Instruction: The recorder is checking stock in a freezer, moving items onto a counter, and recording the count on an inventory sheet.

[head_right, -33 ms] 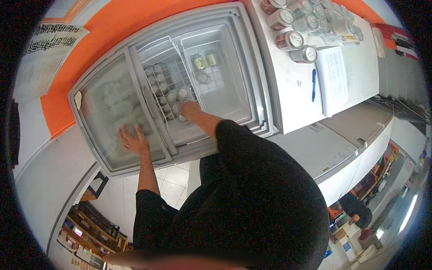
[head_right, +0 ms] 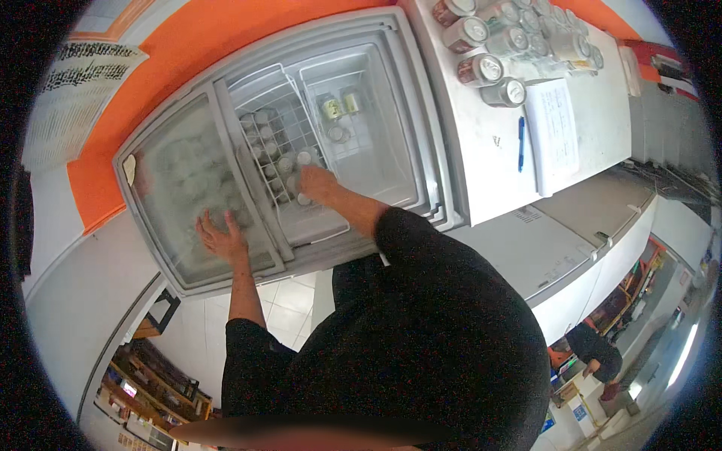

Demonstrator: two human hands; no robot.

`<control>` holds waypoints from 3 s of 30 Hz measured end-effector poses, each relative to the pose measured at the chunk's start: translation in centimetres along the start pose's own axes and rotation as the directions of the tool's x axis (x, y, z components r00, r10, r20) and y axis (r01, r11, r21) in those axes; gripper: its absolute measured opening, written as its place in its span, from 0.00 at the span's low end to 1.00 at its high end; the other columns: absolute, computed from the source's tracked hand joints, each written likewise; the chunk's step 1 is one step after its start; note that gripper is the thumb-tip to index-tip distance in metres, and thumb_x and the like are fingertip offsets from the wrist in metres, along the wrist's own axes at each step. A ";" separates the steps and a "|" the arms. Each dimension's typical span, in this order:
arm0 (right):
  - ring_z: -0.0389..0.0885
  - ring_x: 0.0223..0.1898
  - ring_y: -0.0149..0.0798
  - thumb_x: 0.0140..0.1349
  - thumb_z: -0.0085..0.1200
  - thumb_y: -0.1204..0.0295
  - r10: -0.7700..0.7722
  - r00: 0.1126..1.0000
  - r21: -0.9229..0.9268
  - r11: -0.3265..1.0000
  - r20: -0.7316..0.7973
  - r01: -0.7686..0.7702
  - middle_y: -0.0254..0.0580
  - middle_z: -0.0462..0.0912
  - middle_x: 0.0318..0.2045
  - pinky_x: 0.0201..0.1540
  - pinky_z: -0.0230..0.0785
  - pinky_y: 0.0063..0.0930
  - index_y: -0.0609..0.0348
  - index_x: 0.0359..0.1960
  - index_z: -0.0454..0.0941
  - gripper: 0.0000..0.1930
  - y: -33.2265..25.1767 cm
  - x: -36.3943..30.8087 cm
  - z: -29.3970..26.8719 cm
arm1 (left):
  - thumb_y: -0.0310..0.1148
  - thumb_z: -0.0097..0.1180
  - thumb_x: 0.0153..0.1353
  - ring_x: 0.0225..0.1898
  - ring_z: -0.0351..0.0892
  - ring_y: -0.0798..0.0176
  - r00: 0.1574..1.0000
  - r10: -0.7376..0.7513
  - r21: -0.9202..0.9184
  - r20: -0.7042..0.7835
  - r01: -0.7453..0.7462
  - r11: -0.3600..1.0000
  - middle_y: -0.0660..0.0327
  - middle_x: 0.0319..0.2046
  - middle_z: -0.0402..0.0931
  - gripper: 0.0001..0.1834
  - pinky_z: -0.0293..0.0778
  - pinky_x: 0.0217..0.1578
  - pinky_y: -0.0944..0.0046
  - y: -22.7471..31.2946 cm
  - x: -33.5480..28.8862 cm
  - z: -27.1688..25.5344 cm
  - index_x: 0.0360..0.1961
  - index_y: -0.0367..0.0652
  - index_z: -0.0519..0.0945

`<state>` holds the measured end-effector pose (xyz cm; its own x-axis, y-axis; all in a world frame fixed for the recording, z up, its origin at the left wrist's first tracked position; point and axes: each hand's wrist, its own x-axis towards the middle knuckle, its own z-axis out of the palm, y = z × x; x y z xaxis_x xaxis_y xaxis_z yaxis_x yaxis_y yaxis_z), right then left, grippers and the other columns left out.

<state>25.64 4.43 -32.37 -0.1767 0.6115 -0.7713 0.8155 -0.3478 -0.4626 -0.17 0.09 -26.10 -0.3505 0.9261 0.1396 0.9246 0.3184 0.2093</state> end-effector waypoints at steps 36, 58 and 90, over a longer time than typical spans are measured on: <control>0.81 0.46 0.58 0.42 0.67 0.44 0.056 0.495 -0.140 0.926 -0.867 -0.350 0.55 0.83 0.42 0.46 0.72 0.47 0.50 0.57 0.71 0.40 17.9 -19.4 -32.6 | 0.59 0.50 0.61 0.70 0.48 0.57 0.998 -0.059 -0.063 0.016 0.060 0.996 0.63 0.66 0.55 0.30 0.41 0.68 0.46 0.2 0.2 -0.8 0.61 0.59 0.68; 0.82 0.41 0.49 0.45 0.62 0.47 -0.522 0.852 -0.725 0.570 0.045 0.388 0.44 0.83 0.34 0.39 0.75 0.44 0.46 0.47 0.77 0.28 -8.4 14.2 -8.3 | 0.57 0.55 0.58 0.70 0.48 0.51 0.998 -0.061 -0.078 0.023 0.062 0.995 0.59 0.65 0.57 0.32 0.44 0.66 0.41 -0.5 0.2 -1.4 0.60 0.54 0.69; 0.73 0.54 0.55 0.58 0.54 0.69 -0.055 0.983 -0.403 0.915 -0.173 -0.019 0.59 0.75 0.50 0.52 0.71 0.46 0.58 0.56 0.68 0.23 -2.6 13.2 -2.0 | 0.58 0.53 0.59 0.71 0.45 0.51 0.991 -0.103 -0.060 0.084 0.109 0.992 0.60 0.66 0.54 0.34 0.41 0.67 0.41 1.0 0.8 -1.2 0.62 0.55 0.66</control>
<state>22.33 14.82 -40.48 -0.1235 0.7435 -0.6572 0.9717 -0.0436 -0.2320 0.26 0.88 -24.64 -0.4304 0.9019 0.0352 0.8704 0.4045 0.2806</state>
